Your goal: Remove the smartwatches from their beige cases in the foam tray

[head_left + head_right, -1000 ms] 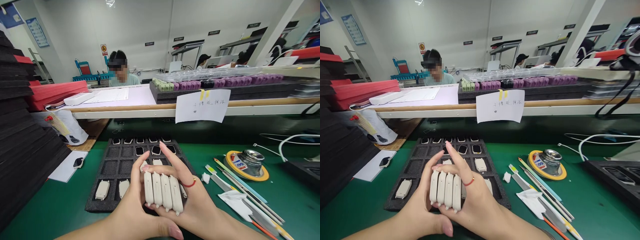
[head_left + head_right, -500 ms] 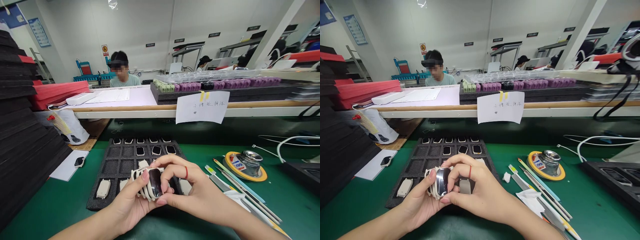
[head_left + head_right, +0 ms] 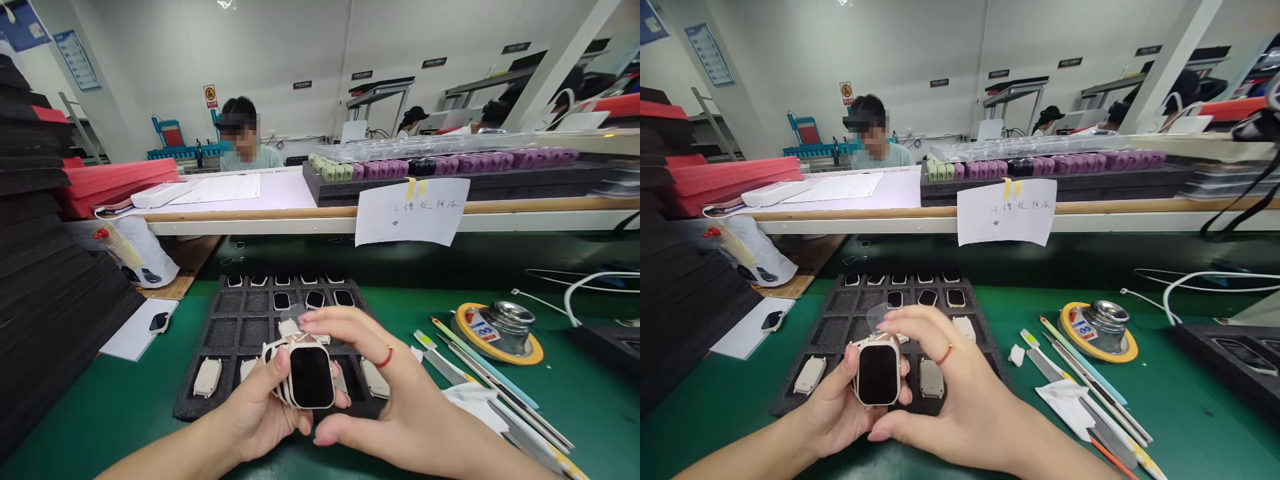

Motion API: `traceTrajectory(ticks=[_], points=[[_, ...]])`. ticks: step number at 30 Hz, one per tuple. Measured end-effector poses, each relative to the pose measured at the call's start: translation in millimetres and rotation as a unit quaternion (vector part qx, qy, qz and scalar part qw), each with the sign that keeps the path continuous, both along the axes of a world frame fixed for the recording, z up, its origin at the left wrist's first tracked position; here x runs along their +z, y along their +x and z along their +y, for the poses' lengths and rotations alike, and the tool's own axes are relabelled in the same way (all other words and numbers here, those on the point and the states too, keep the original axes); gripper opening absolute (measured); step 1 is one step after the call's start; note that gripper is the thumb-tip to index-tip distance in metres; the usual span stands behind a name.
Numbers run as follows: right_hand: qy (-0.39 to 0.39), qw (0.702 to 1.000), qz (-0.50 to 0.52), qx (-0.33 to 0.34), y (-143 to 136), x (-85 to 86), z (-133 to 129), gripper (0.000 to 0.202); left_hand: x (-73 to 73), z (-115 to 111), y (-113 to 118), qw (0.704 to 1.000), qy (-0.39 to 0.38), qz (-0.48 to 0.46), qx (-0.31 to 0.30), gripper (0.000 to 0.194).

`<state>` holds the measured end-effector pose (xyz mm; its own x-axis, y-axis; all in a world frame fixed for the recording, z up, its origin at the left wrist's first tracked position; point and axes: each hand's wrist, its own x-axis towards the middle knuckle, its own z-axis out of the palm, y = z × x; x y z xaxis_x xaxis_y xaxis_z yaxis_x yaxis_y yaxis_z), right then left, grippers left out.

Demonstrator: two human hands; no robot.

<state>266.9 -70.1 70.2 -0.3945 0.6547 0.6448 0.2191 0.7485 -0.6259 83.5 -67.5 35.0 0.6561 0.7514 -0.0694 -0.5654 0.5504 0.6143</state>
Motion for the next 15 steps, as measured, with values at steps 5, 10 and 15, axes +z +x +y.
traceTrajectory(ticks=[5, 10, 15], points=[[0.012, 0.999, -0.032, 0.012, -6, -7.6, 3, 0.056, 1.1, -1, 1, 0.999, 0.020, 0.015, -0.027, 0.062], [0.032, 0.999, 0.000, -0.011, 2, -6.0, 0, 0.072, -0.8, -1, 1, 0.999, 0.029, -0.021, -0.017, 0.048], [0.136, 0.986, 0.026, -0.091, 16, -1.1, -12, 0.048, -4.1, -1, 1, 0.999, 0.021, -0.032, -0.022, 0.048]])
